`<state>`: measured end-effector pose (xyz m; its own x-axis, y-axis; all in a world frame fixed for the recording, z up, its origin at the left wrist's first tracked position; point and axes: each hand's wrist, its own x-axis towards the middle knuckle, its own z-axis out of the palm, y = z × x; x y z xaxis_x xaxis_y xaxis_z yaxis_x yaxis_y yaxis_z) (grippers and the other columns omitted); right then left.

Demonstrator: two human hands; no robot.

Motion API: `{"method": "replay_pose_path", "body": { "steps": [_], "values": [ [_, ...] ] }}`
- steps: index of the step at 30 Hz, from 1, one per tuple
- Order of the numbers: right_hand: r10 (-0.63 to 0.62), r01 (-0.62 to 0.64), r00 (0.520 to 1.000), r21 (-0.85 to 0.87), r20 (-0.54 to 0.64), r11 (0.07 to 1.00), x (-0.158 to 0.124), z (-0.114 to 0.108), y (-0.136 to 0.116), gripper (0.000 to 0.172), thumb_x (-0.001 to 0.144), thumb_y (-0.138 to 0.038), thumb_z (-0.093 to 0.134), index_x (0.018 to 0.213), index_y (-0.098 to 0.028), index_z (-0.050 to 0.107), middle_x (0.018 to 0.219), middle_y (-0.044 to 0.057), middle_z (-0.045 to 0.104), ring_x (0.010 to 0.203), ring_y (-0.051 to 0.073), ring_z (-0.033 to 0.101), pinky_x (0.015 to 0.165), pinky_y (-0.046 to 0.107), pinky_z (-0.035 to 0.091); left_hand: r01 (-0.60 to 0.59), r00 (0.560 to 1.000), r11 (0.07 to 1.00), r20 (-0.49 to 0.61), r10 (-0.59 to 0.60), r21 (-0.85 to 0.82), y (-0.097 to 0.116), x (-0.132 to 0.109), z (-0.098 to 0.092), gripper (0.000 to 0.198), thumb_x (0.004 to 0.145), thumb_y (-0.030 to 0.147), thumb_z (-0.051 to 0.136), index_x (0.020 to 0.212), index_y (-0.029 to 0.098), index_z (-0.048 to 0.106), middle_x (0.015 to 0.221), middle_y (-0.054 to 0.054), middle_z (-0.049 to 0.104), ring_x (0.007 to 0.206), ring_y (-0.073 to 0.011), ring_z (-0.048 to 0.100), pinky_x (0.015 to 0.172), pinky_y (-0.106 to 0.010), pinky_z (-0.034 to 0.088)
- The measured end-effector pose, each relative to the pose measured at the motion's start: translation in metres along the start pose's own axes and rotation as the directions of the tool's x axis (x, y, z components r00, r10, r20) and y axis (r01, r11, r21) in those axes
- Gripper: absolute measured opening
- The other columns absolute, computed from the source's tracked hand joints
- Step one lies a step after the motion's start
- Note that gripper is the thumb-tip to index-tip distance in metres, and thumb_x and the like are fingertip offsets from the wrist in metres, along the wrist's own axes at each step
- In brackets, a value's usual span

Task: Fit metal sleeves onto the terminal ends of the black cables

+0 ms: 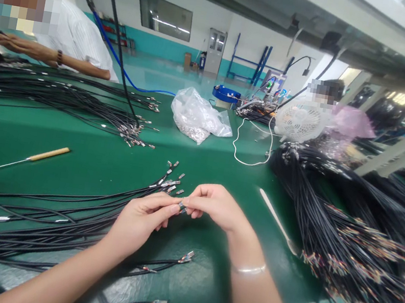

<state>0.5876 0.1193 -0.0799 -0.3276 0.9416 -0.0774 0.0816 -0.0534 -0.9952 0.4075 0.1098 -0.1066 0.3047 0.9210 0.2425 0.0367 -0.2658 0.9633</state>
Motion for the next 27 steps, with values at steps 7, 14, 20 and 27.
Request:
{"method": "replay_pose_path", "body": {
  "steps": [7,14,20,27],
  "values": [
    [0.012,-0.012,1.0,0.012,0.01,1.0,0.003,0.0,0.002,0.02,0.071,-0.029,0.071,0.064,-0.013,0.061,0.061,0.003,0.062,0.054,0.011,0.055,0.053,0.021,0.043,-0.132,0.983,0.982,-0.111,0.147,0.139,-0.005,-0.004,0.005,0.014,0.078,0.023,0.059,0.085,0.021,0.071,0.074,-0.002,0.063,0.061,-0.01,0.055,0.054,-0.019,0.046],
    [-0.018,0.02,0.998,-0.035,0.067,0.999,-0.003,-0.018,0.002,0.019,0.074,-0.029,0.071,0.072,-0.013,0.062,0.067,0.002,0.062,0.059,0.011,0.056,0.058,0.021,0.045,0.032,0.982,0.973,0.173,-0.072,0.227,0.001,-0.005,-0.01,0.026,0.086,0.028,0.047,0.107,0.023,0.062,0.079,0.001,0.066,0.058,-0.0104,0.057,0.056,-0.021,0.047],
    [0.058,-0.01,0.97,-0.2,0.235,0.98,-0.009,-0.032,0.002,0.017,0.078,-0.031,0.066,0.076,-0.014,0.064,0.072,0.003,0.064,0.065,0.013,0.058,0.064,0.025,0.048,-0.226,0.891,0.733,0.44,-0.111,0.642,0.024,-0.01,-0.032,0.022,0.087,0.026,0.046,0.092,0.026,0.067,0.086,0.0,0.063,0.084,-0.0167,0.056,0.077,-0.028,0.042],
    [0.079,-0.014,0.989,-0.456,0.123,0.89,0.006,-0.032,0.022,0.01,0.078,-0.026,0.062,0.08,-0.016,0.065,0.074,0.002,0.064,0.068,0.015,0.057,0.062,0.024,0.045,-0.389,0.732,0.666,0.653,-0.197,0.637,0.035,-0.042,-0.029,0.023,0.084,0.019,0.048,0.066,0.021,0.063,0.075,0.0,0.053,0.077,-0.0142,0.051,0.072,-0.025,0.039]
  ]
}}
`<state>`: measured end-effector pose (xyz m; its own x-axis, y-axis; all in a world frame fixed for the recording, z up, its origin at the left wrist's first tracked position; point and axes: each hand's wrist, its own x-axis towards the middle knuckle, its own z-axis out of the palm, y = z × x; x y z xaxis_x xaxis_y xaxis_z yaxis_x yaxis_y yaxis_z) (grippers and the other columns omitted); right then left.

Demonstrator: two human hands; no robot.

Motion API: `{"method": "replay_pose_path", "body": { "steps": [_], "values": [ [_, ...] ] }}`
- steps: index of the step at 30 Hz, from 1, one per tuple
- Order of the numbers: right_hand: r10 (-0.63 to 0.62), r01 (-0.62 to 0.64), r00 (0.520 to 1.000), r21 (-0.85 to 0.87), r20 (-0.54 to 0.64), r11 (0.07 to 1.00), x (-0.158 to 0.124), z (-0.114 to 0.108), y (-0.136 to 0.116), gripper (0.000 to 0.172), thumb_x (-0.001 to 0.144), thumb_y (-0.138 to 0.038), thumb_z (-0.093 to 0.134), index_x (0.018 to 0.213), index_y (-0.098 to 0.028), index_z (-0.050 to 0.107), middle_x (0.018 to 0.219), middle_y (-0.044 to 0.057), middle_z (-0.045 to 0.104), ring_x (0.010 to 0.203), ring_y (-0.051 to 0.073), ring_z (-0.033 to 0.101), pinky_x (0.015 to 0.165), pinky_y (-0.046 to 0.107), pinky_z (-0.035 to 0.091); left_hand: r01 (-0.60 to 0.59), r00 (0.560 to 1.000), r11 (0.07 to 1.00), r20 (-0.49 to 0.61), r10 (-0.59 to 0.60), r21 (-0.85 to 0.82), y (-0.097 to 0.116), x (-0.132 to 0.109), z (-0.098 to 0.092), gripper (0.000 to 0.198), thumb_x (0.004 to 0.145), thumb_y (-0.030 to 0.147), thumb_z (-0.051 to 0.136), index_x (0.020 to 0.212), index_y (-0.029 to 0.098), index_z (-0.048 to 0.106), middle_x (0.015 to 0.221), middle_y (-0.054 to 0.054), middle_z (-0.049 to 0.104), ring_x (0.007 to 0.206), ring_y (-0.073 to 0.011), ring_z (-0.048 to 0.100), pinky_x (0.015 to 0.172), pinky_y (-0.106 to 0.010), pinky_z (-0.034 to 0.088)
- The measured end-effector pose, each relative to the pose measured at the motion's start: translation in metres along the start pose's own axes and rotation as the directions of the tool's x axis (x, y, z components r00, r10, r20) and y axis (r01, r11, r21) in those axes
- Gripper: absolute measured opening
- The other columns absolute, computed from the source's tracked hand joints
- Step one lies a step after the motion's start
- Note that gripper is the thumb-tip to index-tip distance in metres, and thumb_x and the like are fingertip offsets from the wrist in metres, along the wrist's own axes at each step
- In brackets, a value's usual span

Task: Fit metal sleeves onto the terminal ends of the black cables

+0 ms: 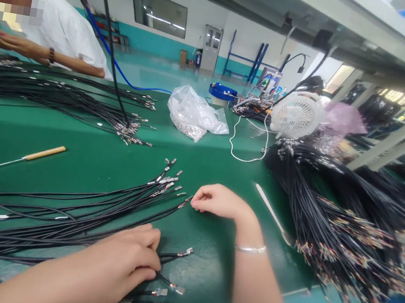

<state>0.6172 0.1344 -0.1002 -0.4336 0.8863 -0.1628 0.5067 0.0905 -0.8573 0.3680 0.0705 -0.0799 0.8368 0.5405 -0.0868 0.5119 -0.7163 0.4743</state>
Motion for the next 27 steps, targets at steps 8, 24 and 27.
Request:
{"method": "replay_pose_path", "body": {
  "steps": [8,24,27],
  "values": [
    [-0.09,0.059,0.99,-0.25,-0.113,0.966,0.019,0.023,0.006,0.012,0.071,-0.016,0.069,0.082,-0.019,0.065,0.079,-0.001,0.061,0.069,0.013,0.054,0.06,0.021,0.041,-0.012,0.998,0.971,-0.063,-0.003,-0.24,-0.005,0.014,0.003,0.017,0.082,0.029,0.055,0.095,0.027,0.066,0.079,0.003,0.064,0.072,-0.0127,0.057,0.067,-0.022,0.041],
    [-0.32,0.253,0.915,-0.27,-0.244,0.929,-0.005,0.022,-0.027,0.005,0.083,-0.022,0.06,0.078,-0.021,0.059,0.073,-0.002,0.059,0.065,0.014,0.053,0.061,0.024,0.043,0.063,0.883,0.653,-0.263,-0.389,-0.755,-0.041,0.056,0.018,0.029,0.085,0.027,0.044,0.102,0.018,0.065,0.074,-0.002,0.065,0.054,-0.011,0.055,0.05,-0.023,0.044],
    [-0.339,0.299,0.898,-0.175,-0.281,0.938,-0.008,0.025,-0.034,0.003,0.083,-0.022,0.061,0.08,-0.021,0.06,0.08,0.0,0.061,0.073,0.015,0.056,0.069,0.026,0.045,0.023,0.845,0.566,-0.287,-0.451,-0.824,-0.041,0.055,0.009,0.02,0.078,0.025,0.054,0.089,0.018,0.069,0.065,0.001,0.063,0.047,-0.0084,0.048,0.044,-0.02,0.039]
  ]
}}
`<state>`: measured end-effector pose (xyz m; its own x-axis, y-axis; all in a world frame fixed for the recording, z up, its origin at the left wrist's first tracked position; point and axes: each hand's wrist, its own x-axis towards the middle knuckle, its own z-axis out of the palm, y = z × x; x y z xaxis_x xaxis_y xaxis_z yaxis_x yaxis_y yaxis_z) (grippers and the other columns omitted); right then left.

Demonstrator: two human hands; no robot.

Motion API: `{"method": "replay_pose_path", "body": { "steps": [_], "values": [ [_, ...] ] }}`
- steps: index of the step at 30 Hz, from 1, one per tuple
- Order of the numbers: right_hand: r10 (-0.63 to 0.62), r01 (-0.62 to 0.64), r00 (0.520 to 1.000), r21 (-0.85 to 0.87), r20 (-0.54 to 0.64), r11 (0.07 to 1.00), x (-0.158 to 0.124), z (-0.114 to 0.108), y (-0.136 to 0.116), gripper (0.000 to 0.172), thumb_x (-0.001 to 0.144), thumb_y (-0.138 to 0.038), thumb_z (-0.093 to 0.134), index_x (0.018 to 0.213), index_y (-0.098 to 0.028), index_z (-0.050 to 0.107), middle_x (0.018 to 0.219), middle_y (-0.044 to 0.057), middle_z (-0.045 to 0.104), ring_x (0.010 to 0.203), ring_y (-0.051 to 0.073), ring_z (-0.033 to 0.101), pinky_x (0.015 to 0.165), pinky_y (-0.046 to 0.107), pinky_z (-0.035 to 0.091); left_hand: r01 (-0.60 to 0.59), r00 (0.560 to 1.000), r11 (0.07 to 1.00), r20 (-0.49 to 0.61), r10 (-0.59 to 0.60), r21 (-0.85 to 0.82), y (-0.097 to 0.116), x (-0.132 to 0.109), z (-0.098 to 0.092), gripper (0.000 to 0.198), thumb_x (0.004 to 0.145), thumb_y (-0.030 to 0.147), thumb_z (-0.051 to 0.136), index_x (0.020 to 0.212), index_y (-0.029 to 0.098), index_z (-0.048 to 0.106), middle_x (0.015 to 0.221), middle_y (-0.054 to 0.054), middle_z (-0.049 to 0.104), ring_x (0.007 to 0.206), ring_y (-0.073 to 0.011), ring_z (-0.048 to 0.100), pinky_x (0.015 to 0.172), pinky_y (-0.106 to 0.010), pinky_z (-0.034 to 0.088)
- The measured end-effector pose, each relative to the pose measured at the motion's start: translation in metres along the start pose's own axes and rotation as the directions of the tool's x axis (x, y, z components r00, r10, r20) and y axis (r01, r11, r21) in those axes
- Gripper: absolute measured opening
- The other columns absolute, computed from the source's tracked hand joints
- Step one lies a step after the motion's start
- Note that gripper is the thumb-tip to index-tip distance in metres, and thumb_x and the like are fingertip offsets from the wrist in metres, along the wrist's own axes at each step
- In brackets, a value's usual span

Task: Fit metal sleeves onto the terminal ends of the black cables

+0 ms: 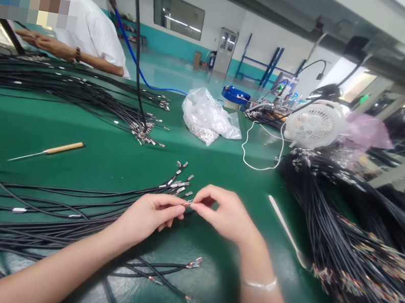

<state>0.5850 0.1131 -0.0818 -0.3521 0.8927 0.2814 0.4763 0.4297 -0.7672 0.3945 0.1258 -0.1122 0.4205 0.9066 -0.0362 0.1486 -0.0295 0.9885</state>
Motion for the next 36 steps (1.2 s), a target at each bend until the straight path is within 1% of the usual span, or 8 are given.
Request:
{"method": "replay_pose_path", "body": {
  "steps": [2,4,8,15,19,27,33,36],
  "values": [
    [0.045,-0.044,0.999,0.132,-0.002,0.99,0.0,0.001,-0.002,0.006,0.083,-0.026,0.062,0.086,-0.021,0.059,0.086,0.002,0.062,0.079,0.017,0.057,0.074,0.028,0.046,-0.13,0.985,0.99,-0.109,0.136,0.062,0.004,-0.002,-0.003,0.015,0.076,0.021,0.058,0.083,0.019,0.07,0.07,0.0,0.064,0.058,-0.0101,0.054,0.055,-0.021,0.044],
    [0.106,-0.11,0.994,0.254,0.03,0.961,0.001,0.002,-0.002,0.013,0.083,-0.03,0.062,0.09,-0.02,0.059,0.088,0.003,0.062,0.08,0.017,0.058,0.074,0.029,0.047,-0.263,0.942,0.951,-0.168,0.289,0.163,0.006,-0.005,-0.005,0.014,0.077,0.018,0.058,0.083,0.022,0.071,0.076,0.0,0.065,0.07,-0.012,0.058,0.066,-0.023,0.046],
    [0.201,-0.219,0.976,0.327,0.087,0.919,0.003,0.004,0.001,0.019,0.079,-0.035,0.066,0.083,-0.017,0.061,0.075,0.002,0.062,0.07,0.016,0.057,0.065,0.027,0.047,-0.375,0.89,0.882,-0.156,0.429,0.284,0.004,-0.013,-0.002,0.017,0.08,0.017,0.056,0.088,0.024,0.07,0.076,0.0,0.064,0.071,-0.0118,0.058,0.067,-0.022,0.046],
    [0.168,-0.207,0.977,0.406,0.131,0.89,0.004,0.007,-0.001,0.02,0.082,-0.034,0.064,0.074,-0.015,0.059,0.07,0.002,0.062,0.065,0.014,0.057,0.064,0.026,0.047,-0.372,0.879,0.878,-0.19,0.438,0.303,0.006,-0.017,0.006,0.018,0.08,0.021,0.057,0.095,0.022,0.068,0.081,-0.002,0.065,0.071,-0.0129,0.059,0.063,-0.022,0.048],
    [0.145,-0.182,0.982,0.412,0.12,0.893,0.003,0.007,-0.004,0.019,0.082,-0.033,0.064,0.074,-0.015,0.06,0.07,0.002,0.062,0.065,0.014,0.056,0.064,0.026,0.047,-0.432,0.844,0.859,-0.214,0.492,0.275,0.008,-0.017,0.007,0.015,0.08,0.02,0.058,0.087,0.021,0.07,0.075,-0.002,0.064,0.069,-0.0119,0.059,0.063,-0.022,0.049],
    [0.127,-0.173,0.983,0.447,0.131,0.878,0.003,0.01,-0.002,0.023,0.081,-0.036,0.064,0.074,-0.015,0.06,0.073,0.003,0.062,0.067,0.015,0.057,0.065,0.027,0.047,-0.489,0.796,0.822,-0.237,0.557,0.293,0.005,-0.019,0.006,0.013,0.079,0.017,0.06,0.085,0.022,0.071,0.076,-0.001,0.065,0.068,-0.0104,0.059,0.063,-0.02,0.049],
    [0.133,-0.158,0.987,0.39,0.09,0.907,0.003,0.01,-0.006,0.02,0.081,-0.033,0.064,0.072,-0.016,0.059,0.071,0.003,0.061,0.065,0.015,0.056,0.062,0.026,0.045,-0.423,0.82,0.849,-0.264,0.507,0.317,0.003,-0.02,0.006,0.01,0.079,0.022,0.061,0.087,0.022,0.068,0.082,-0.001,0.067,0.071,-0.0118,0.061,0.066,-0.022,0.049],
    [0.148,-0.167,0.986,0.359,0.08,0.918,0.002,0.009,-0.006,0.02,0.081,-0.034,0.063,0.074,-0.016,0.06,0.072,0.003,0.062,0.066,0.015,0.055,0.062,0.027,0.045,-0.448,0.815,0.833,-0.236,0.53,0.323,0.004,-0.02,0.005,0.01,0.081,0.021,0.058,0.084,0.021,0.068,0.081,-0.001,0.067,0.073,-0.0125,0.061,0.068,-0.023,0.049]
  ]
}}
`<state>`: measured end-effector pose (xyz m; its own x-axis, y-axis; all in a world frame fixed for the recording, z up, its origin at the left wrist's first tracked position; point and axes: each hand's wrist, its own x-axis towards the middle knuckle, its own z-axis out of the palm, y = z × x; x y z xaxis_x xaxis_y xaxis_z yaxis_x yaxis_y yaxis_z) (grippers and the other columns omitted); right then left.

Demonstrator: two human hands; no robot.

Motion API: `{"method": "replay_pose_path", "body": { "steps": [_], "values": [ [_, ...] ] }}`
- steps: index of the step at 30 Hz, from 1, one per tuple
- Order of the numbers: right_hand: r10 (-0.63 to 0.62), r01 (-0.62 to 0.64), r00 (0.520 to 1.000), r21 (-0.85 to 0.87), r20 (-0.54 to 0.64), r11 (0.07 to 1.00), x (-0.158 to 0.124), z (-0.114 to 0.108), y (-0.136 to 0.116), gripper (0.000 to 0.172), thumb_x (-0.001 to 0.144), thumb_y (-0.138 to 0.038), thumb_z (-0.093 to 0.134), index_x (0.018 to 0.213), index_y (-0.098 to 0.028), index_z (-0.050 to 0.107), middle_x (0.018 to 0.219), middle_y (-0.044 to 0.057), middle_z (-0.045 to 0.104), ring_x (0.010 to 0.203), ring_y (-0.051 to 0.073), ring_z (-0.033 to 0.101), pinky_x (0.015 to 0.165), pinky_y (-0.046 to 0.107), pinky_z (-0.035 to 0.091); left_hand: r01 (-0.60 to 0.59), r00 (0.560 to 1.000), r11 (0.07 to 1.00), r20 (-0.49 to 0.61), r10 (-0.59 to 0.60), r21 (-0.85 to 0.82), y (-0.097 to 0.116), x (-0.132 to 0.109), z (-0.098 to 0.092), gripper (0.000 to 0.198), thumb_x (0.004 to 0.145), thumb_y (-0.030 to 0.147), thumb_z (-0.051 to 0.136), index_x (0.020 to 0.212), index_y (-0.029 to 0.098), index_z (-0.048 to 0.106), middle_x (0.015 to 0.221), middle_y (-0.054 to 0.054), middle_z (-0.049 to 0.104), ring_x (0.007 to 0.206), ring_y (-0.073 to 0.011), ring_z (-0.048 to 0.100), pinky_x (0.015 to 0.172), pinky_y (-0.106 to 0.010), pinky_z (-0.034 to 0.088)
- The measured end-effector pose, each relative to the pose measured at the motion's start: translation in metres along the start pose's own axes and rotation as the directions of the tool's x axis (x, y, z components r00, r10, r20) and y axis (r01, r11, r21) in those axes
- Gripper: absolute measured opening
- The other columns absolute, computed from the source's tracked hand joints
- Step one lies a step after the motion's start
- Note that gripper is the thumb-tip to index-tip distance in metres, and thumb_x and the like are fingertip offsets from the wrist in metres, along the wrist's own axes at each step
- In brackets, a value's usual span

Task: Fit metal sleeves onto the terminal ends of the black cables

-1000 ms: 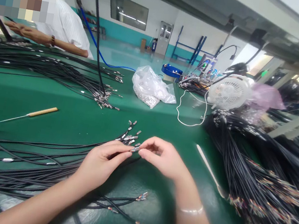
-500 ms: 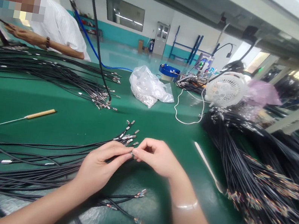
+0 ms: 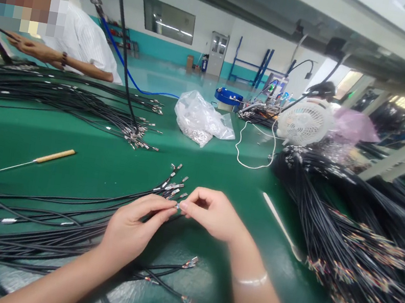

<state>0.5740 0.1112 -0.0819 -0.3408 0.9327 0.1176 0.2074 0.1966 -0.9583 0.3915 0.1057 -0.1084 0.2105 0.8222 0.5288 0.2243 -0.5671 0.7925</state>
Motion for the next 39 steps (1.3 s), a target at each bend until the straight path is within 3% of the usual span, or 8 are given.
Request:
{"method": "replay_pose_path", "body": {
  "steps": [13,20,26,34,39],
  "values": [
    [-0.014,0.012,1.0,-0.08,-0.023,0.997,0.0003,0.0017,-0.0023,0.018,0.081,-0.032,0.063,0.071,-0.017,0.059,0.069,0.001,0.06,0.064,0.015,0.051,0.06,0.026,0.041,-0.021,1.0,1.0,-0.012,0.021,-0.005,0.0001,0.0019,-0.0006,0.009,0.079,0.015,0.059,0.075,0.019,0.067,0.073,0.001,0.064,0.068,-0.0104,0.059,0.065,-0.021,0.047],
    [-0.014,0.012,1.0,-0.103,-0.024,0.995,0.0002,0.0013,-0.0006,0.017,0.081,-0.031,0.062,0.072,-0.017,0.06,0.069,0.0,0.058,0.064,0.015,0.05,0.059,0.025,0.04,0.233,0.972,0.964,0.017,-0.233,-0.131,-0.0008,0.0021,0.002,0.005,0.076,0.022,0.062,0.079,0.019,0.066,0.075,0.001,0.065,0.067,-0.0106,0.059,0.062,-0.019,0.047],
    [-0.009,0.007,1.0,-0.073,-0.024,0.997,-0.0001,0.0029,-0.0017,0.018,0.081,-0.032,0.062,0.072,-0.017,0.058,0.069,0.001,0.059,0.064,0.015,0.051,0.06,0.026,0.041,0.296,0.955,0.925,0.058,-0.29,-0.237,-0.004,0.004,0.0005,0.004,0.074,0.022,0.064,0.074,0.02,0.067,0.073,0.002,0.064,0.067,-0.0102,0.057,0.062,-0.019,0.045],
    [-0.003,0.002,1.0,0.049,0.015,0.999,0.002,0.0054,-0.0006,0.016,0.082,-0.028,0.062,0.073,-0.015,0.058,0.071,0.003,0.061,0.065,0.015,0.055,0.063,0.026,0.045,0.457,0.889,0.805,0.159,-0.43,-0.379,-0.0029,0.0058,-0.0023,0.006,0.069,0.022,0.068,0.071,0.018,0.067,0.06,0.002,0.061,0.054,-0.0087,0.051,0.052,-0.018,0.042],
    [-0.003,0.002,1.0,-0.024,-0.011,1.0,0.0014,0.0045,-0.0012,0.015,0.082,-0.026,0.062,0.072,-0.016,0.059,0.069,0.001,0.06,0.063,0.014,0.054,0.06,0.025,0.043,0.475,0.878,0.795,0.149,-0.454,-0.377,-0.0039,0.0063,0.0014,0.008,0.069,0.024,0.068,0.074,0.018,0.066,0.061,0.002,0.06,0.054,-0.0084,0.05,0.052,-0.018,0.042]
  ]
}}
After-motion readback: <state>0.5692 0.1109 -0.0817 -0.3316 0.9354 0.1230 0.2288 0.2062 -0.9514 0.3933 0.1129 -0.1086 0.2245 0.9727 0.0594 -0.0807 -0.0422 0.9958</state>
